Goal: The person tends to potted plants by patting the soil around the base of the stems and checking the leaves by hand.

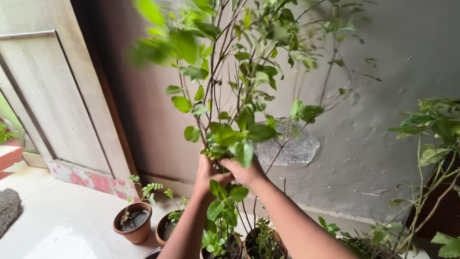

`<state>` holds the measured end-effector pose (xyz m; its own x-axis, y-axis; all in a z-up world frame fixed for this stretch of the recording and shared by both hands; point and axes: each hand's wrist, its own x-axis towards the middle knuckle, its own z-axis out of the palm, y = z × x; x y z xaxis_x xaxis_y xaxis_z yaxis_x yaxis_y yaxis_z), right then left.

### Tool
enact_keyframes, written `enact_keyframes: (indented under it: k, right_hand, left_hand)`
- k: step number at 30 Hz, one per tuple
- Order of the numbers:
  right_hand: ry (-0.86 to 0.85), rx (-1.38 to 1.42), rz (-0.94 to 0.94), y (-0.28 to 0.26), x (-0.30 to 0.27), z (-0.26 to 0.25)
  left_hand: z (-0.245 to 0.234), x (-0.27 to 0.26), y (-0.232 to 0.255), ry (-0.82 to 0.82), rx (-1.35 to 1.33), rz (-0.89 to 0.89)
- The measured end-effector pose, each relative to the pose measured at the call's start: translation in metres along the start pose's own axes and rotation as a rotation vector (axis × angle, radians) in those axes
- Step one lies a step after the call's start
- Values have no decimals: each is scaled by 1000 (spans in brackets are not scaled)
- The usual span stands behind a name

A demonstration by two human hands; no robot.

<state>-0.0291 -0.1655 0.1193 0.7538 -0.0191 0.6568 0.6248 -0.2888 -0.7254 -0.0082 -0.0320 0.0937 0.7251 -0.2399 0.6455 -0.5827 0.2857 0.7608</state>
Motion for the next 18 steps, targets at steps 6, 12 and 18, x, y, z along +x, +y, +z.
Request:
enact_keyframes:
  k: [6,12,18]
  right_hand:
    - [-167,-295,22,-26,10,-5]
    - [-206,-161,378,-66,8,-18]
    - [-177,-455,567,-60,-19,-42]
  left_hand:
    - [-3,9,-2,98,332,61]
    - [-8,11,-47,178,-178,2]
    - [-11,10,2,381,418,-200]
